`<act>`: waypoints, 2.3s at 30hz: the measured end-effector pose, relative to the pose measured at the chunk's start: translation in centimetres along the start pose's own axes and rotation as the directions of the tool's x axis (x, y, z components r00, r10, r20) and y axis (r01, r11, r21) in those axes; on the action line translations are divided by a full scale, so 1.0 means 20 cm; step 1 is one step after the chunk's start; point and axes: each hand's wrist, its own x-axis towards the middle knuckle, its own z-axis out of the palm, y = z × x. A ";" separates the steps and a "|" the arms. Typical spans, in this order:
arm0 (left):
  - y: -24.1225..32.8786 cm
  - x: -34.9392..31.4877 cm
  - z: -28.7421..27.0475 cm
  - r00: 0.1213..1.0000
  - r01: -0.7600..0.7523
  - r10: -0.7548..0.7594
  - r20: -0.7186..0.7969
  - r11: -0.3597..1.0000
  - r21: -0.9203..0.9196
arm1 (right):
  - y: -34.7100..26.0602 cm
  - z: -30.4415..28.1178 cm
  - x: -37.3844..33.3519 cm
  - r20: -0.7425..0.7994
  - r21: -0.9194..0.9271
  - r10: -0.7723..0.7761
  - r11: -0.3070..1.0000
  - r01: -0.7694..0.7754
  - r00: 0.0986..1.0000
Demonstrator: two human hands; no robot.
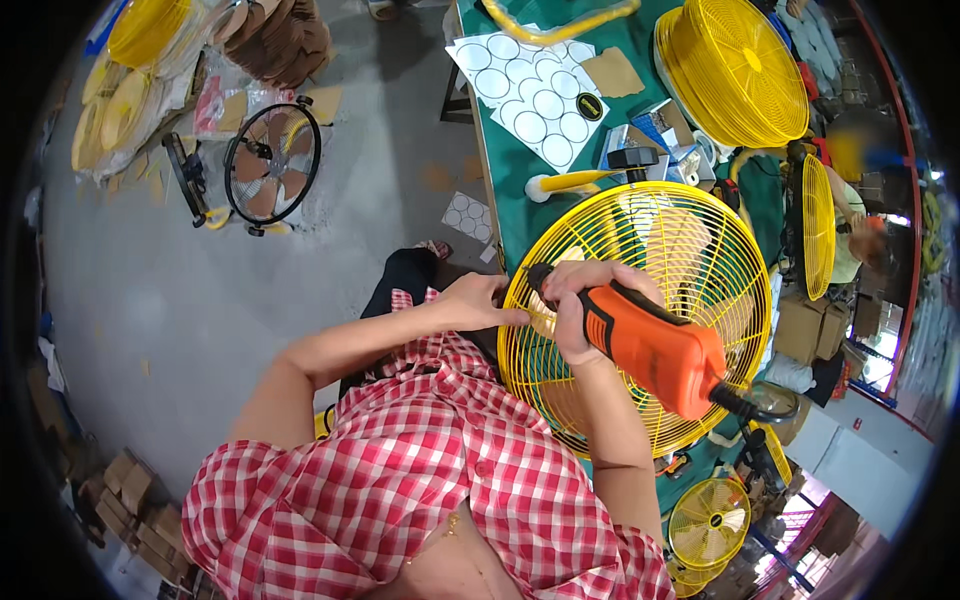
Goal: Assembling components and attaching labels to portable electric fans.
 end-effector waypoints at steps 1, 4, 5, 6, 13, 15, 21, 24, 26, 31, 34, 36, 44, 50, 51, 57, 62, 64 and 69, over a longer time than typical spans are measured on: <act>0.00 0.00 0.00 1.000 0.005 -0.005 -0.011 1.000 -0.008 | 0.00 0.00 0.00 0.007 -0.009 -0.002 1.000 0.002 1.000; 0.00 0.00 0.01 1.000 0.004 -0.004 -0.005 1.000 0.006 | 0.00 0.02 -0.01 0.002 0.022 -0.054 0.998 0.054 0.999; 0.00 0.00 0.01 1.000 -0.004 0.004 -0.009 1.000 -0.001 | 0.00 0.02 -0.01 0.025 0.002 -0.057 0.998 0.057 0.998; -0.01 0.00 0.01 1.000 -0.013 0.013 -0.011 1.000 -0.006 | 0.00 0.03 -0.01 0.027 -0.021 -0.045 0.999 0.045 0.999; -0.05 0.02 0.03 1.000 0.002 -0.003 0.008 1.000 0.018 | 0.01 0.06 0.02 0.221 -0.148 -0.021 0.987 0.055 0.975; -0.07 0.04 0.05 0.997 -0.053 0.055 -0.049 0.998 0.031 | 0.01 0.09 0.03 0.197 -0.341 0.059 0.940 0.012 0.979; -0.14 0.01 -0.03 0.980 0.197 -0.166 0.109 0.873 -0.446 | -0.14 0.06 0.07 0.074 -0.115 0.108 0.988 -0.100 0.991; -0.13 -0.11 -0.08 0.813 0.234 -0.545 0.205 -0.018 -0.972 | -0.41 -0.09 0.01 -0.194 -0.054 -0.026 0.998 0.016 0.981; -0.06 -0.21 -0.05 0.830 0.291 -0.528 0.181 0.133 -0.948 | -0.59 -0.23 -0.05 -0.221 0.046 -0.187 0.978 0.201 0.957; 0.25 -0.31 0.10 0.895 0.442 -0.267 0.357 0.418 -0.794 | -0.84 -0.51 -0.34 -0.433 -0.129 -0.319 0.947 0.293 0.843; 0.42 -0.26 0.24 0.892 0.342 -0.025 0.452 0.689 -0.639 | -0.94 -0.60 -0.55 -0.551 -0.228 -0.394 0.919 0.322 0.736; 0.48 -0.24 0.36 0.848 0.401 -0.029 0.529 0.688 -0.605 | -0.99 -0.62 -0.66 -0.619 -0.238 -0.416 0.908 0.346 0.666; 0.47 -0.18 0.61 0.687 0.613 -0.094 0.721 0.608 -0.505 | -0.98 -0.50 -0.85 -0.610 -0.141 -0.386 0.912 0.385 0.692; 0.41 -0.19 0.66 0.636 0.657 -0.053 0.770 0.560 -0.504 | -0.93 -0.47 -0.92 -0.616 -0.077 -0.338 0.925 0.373 0.711; 0.40 -0.20 0.67 0.625 0.670 -0.054 0.778 0.549 -0.500 | -0.93 -0.47 -0.93 -0.618 -0.084 -0.335 0.928 0.364 0.711; 0.37 -0.22 0.68 0.609 0.713 -0.100 0.787 0.504 -0.488 | -0.91 -0.44 -0.96 -0.616 -0.087 -0.325 0.933 0.348 0.718; 0.31 -0.23 0.74 0.554 0.811 -0.174 0.814 0.330 -0.482 | -0.89 -0.38 -1.01 -0.422 -0.274 -0.388 0.916 0.293 0.820; 0.27 -0.22 0.78 0.524 0.850 -0.193 0.830 0.176 -0.496 | -0.83 -0.37 -1.01 -0.314 -0.396 -0.448 0.863 0.314 0.837; 0.17 -0.17 0.83 0.556 0.824 -0.173 0.813 0.244 -0.512 | -0.75 -0.36 -1.03 -0.250 -0.444 -0.460 0.837 0.321 0.852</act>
